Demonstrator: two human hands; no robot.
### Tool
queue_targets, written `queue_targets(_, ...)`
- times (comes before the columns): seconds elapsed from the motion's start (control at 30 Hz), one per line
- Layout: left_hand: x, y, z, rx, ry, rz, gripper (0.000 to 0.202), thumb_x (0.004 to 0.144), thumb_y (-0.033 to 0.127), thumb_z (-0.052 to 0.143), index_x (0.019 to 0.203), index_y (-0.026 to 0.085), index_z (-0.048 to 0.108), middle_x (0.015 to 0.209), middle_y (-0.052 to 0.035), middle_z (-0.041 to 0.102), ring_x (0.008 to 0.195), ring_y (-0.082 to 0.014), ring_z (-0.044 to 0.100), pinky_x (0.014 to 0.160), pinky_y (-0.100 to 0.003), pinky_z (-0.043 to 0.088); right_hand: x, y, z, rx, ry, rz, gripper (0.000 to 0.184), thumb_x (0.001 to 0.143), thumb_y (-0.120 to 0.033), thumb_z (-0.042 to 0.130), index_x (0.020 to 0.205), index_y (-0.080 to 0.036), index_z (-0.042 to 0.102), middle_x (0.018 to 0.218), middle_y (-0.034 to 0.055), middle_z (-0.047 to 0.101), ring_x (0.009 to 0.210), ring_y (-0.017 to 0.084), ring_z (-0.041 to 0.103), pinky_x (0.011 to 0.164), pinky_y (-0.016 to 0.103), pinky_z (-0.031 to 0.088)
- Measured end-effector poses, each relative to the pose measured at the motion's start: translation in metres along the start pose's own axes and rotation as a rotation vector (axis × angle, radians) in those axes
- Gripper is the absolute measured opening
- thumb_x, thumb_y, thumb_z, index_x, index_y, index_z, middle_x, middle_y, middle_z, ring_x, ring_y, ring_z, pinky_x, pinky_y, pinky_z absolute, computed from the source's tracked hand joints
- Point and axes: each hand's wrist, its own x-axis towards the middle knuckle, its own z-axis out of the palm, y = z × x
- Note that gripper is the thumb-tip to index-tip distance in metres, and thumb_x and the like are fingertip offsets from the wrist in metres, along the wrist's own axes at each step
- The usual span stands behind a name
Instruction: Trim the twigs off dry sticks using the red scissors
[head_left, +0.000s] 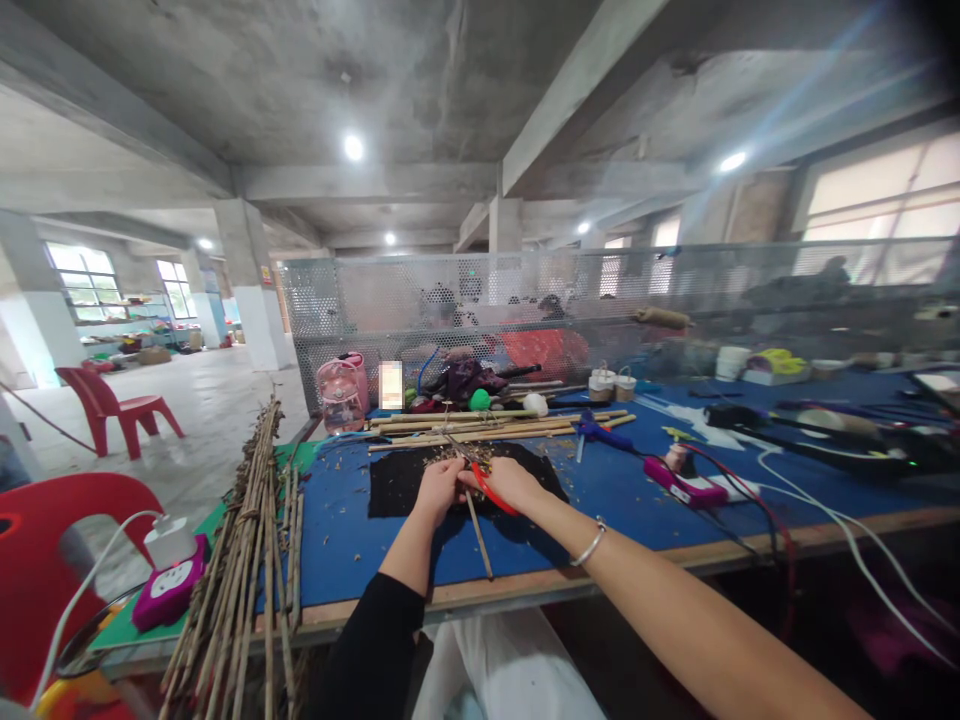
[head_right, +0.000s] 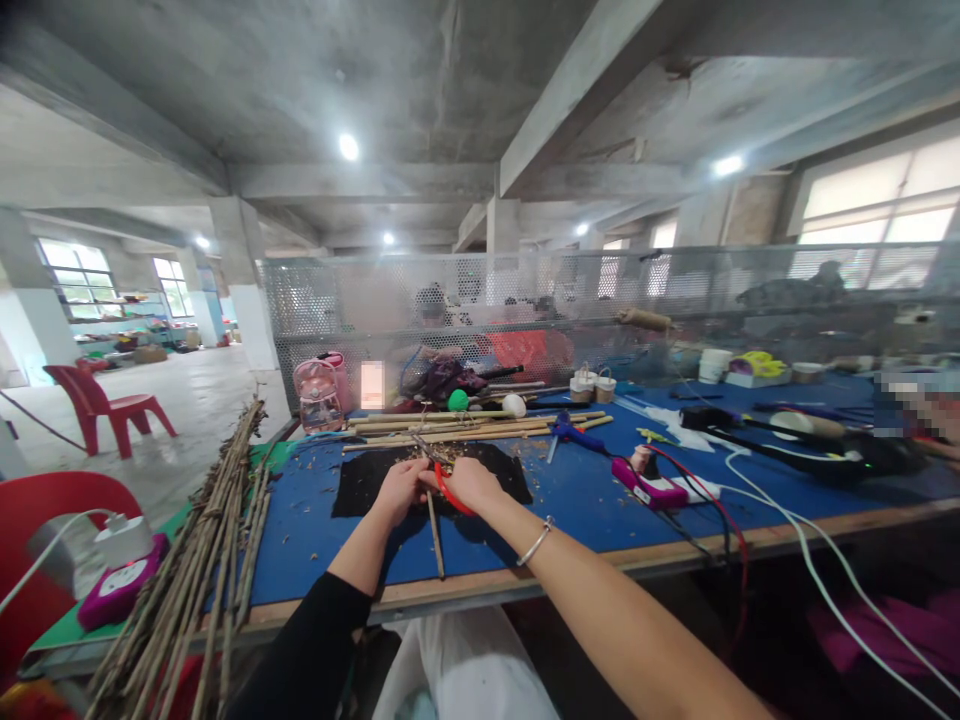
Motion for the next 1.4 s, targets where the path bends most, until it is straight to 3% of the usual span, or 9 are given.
queue_targets(0.17, -0.002, 0.002, -0.002, 0.01, 0.019, 0.038, 0.041, 0.06, 0.051, 0.067, 0.074, 0.013, 0.064, 0.046, 0.0033, 0.049, 0.038, -0.0056, 0.042, 0.037, -0.018, 0.031, -0.002, 0.004, -0.005, -0.063, 0.046, -0.089, 0.065, 0.065, -0.075, 0.047, 0.095, -0.021, 0.065, 0.094, 0.0123, 0.067, 0.087, 0.028, 0.063, 0.068, 0.031, 0.046)
queue_targets(0.33, -0.005, 0.004, -0.002, 0.021, 0.017, 0.055, 0.044, 0.058, 0.054, 0.068, 0.073, 0.013, 0.065, 0.052, 0.0019, 0.053, 0.039, -0.0043, 0.04, 0.036, -0.017, 0.029, -0.002, 0.008, -0.012, -0.025, -0.006, -0.218, 0.058, 0.064, -0.071, 0.052, 0.093, -0.023, 0.064, 0.092, 0.0075, 0.067, 0.084, 0.025, 0.063, 0.065, 0.027, 0.043)
queue_targets(0.6, -0.005, 0.005, -0.001, 0.035, 0.024, 0.071, 0.047, 0.057, 0.054, 0.069, 0.077, 0.012, 0.067, 0.053, 0.0016, 0.053, 0.039, -0.0045, 0.04, 0.036, -0.017, 0.03, 0.0, 0.006, -0.022, -0.108, -0.024, -0.155, 0.065, 0.058, -0.075, 0.053, 0.095, -0.022, 0.063, 0.097, 0.0109, 0.066, 0.087, 0.03, 0.062, 0.068, 0.033, 0.045)
queue_targets(0.77, -0.005, 0.005, 0.0, 0.019, 0.032, 0.068, 0.051, 0.057, 0.055, 0.068, 0.082, 0.012, 0.067, 0.05, 0.0026, 0.05, 0.039, -0.0044, 0.039, 0.036, -0.017, 0.03, 0.002, 0.006, -0.017, -0.084, -0.03, -0.15, 0.062, 0.062, -0.073, 0.051, 0.094, -0.022, 0.064, 0.094, 0.0094, 0.067, 0.085, 0.027, 0.062, 0.067, 0.03, 0.044)
queue_targets(0.97, -0.004, 0.003, -0.001, -0.022, 0.035, 0.066, 0.052, 0.057, 0.055, 0.069, 0.086, 0.012, 0.067, 0.049, 0.0036, 0.049, 0.038, -0.0043, 0.038, 0.036, -0.017, 0.028, 0.006, 0.007, -0.014, -0.035, -0.036, -0.207, 0.055, 0.065, -0.069, 0.052, 0.094, -0.025, 0.066, 0.091, 0.0068, 0.067, 0.081, 0.025, 0.062, 0.065, 0.028, 0.043)
queue_targets(1.13, -0.004, 0.005, 0.0, -0.042, 0.054, 0.051, 0.054, 0.056, 0.053, 0.07, 0.089, 0.011, 0.066, 0.047, 0.0031, 0.05, 0.04, -0.0065, 0.043, 0.037, -0.018, 0.028, 0.005, 0.009, -0.018, 0.031, -0.047, -0.271, 0.047, 0.067, -0.066, 0.053, 0.081, -0.023, 0.067, 0.079, 0.0056, 0.067, 0.072, 0.024, 0.061, 0.059, 0.027, 0.04)
queue_targets(1.23, -0.003, 0.008, -0.001, -0.089, 0.129, 0.04, 0.053, 0.056, 0.055, 0.069, 0.084, 0.011, 0.064, 0.048, 0.0044, 0.048, 0.038, -0.0051, 0.04, 0.036, -0.017, 0.025, 0.007, 0.017, -0.015, 0.1, 0.016, -0.278, 0.043, 0.068, -0.063, 0.053, 0.072, -0.022, 0.065, 0.071, 0.0045, 0.065, 0.065, 0.021, 0.058, 0.057, 0.026, 0.037)
queue_targets(1.4, 0.003, 0.006, -0.007, -0.07, 0.265, 0.077, 0.048, 0.061, 0.056, 0.063, 0.079, 0.013, 0.059, 0.046, 0.0076, 0.039, 0.034, -0.0037, 0.034, 0.035, -0.017, 0.022, 0.01, 0.044, 0.0, 0.317, 0.278, -0.179, 0.043, 0.072, -0.061, 0.049, 0.069, -0.019, 0.055, 0.068, 0.004, 0.061, 0.061, 0.017, 0.053, 0.058, 0.026, 0.037)
